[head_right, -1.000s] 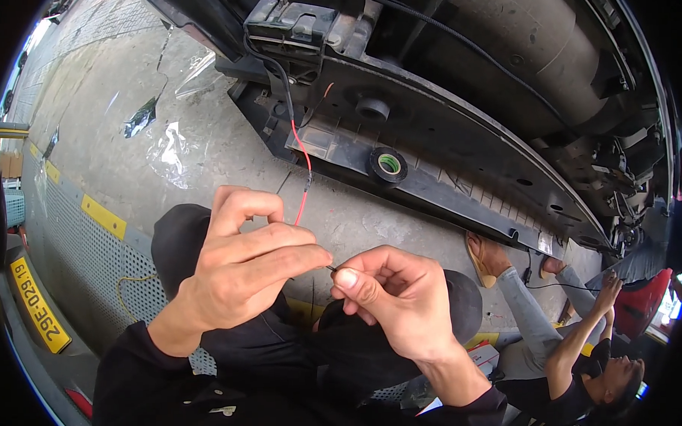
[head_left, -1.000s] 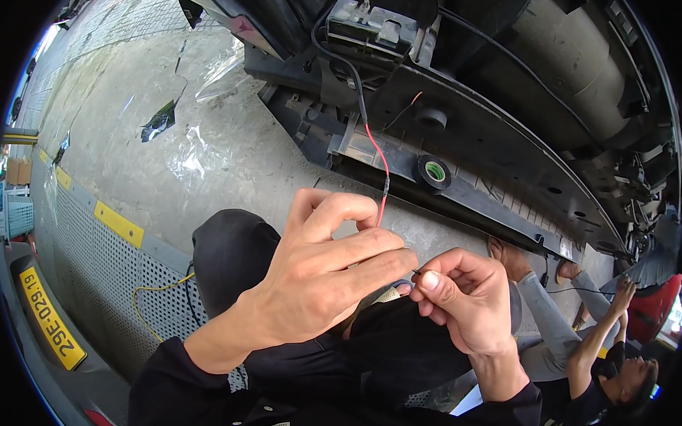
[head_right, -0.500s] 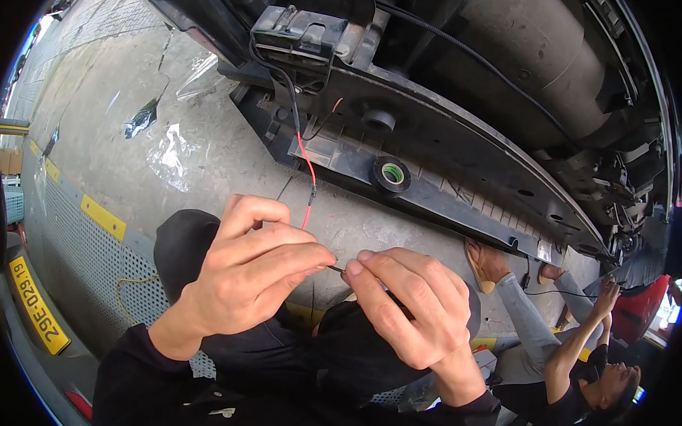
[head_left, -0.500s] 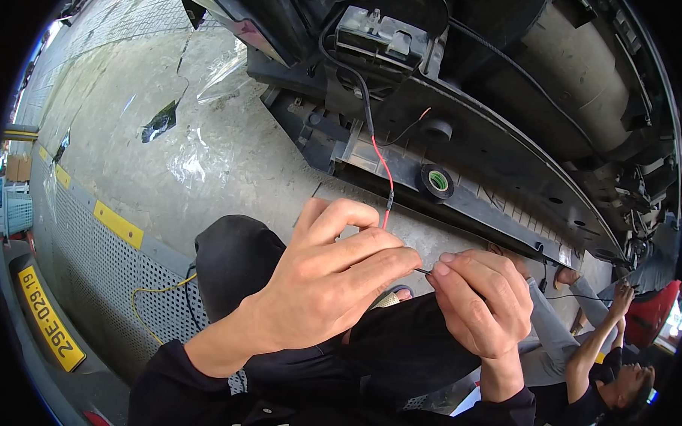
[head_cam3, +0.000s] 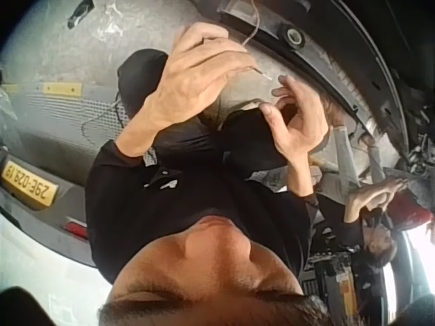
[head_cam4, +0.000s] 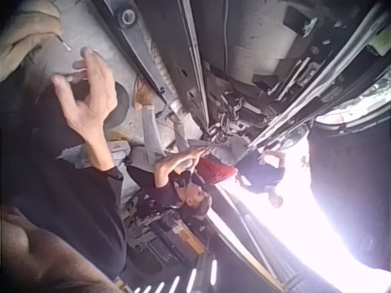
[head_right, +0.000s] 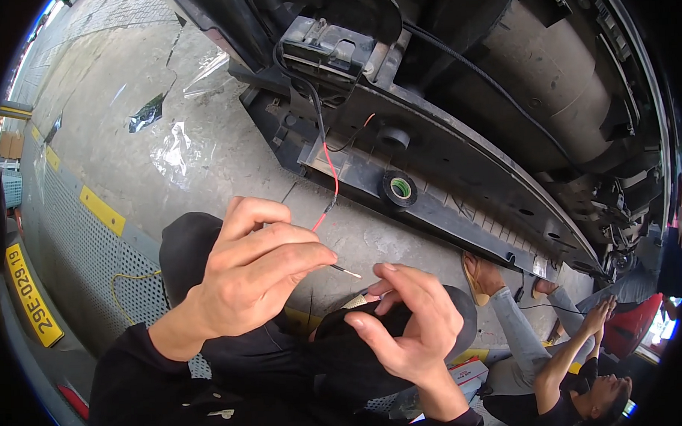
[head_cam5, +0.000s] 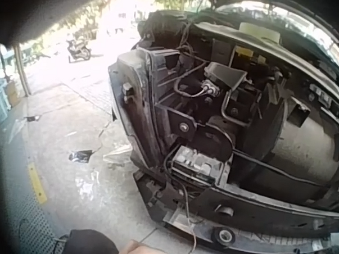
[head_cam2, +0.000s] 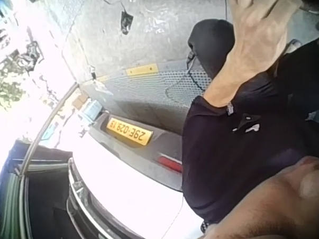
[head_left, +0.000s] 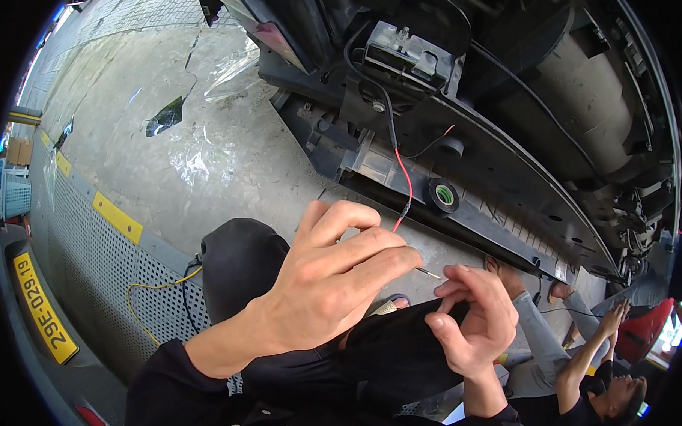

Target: Connecting and taping electrical wires on a car front bumper.

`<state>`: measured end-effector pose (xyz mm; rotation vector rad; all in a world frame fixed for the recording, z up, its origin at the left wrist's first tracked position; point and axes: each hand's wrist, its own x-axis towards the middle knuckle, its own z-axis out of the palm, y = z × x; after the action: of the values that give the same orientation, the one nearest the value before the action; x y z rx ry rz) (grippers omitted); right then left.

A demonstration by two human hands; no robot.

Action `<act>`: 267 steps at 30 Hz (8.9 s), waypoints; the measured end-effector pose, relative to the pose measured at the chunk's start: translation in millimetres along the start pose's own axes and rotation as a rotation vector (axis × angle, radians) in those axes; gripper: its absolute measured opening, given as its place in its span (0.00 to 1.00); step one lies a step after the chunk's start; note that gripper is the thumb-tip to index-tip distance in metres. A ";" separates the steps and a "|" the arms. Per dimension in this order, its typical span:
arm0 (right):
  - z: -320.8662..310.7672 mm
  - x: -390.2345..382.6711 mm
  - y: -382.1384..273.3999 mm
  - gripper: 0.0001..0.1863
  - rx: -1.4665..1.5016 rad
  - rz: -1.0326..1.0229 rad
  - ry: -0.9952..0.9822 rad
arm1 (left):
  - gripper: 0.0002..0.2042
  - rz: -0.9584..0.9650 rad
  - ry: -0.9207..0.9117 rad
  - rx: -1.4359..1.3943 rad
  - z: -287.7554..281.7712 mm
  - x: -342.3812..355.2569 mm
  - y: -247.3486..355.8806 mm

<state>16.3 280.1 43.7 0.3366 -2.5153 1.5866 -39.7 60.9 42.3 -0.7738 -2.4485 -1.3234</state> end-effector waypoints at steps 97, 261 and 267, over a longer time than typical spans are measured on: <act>64.7 129.3 -2.6 0.11 0.068 -0.294 -0.295 | 0.06 -0.729 0.195 -0.812 -66.5 -10.2 -30.6; 78.0 148.7 -17.2 0.08 0.082 -0.144 -0.428 | 0.21 -0.176 0.214 0.147 -51.1 -14.6 -34.3; 85.9 144.6 -12.8 0.11 -0.016 -0.372 -0.337 | 0.18 -0.213 0.209 0.163 -49.9 -13.6 -33.3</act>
<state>-120.2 181.4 53.0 1.0798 -2.4900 1.4582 -48.6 0.0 40.6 -0.3243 -2.4816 -1.1855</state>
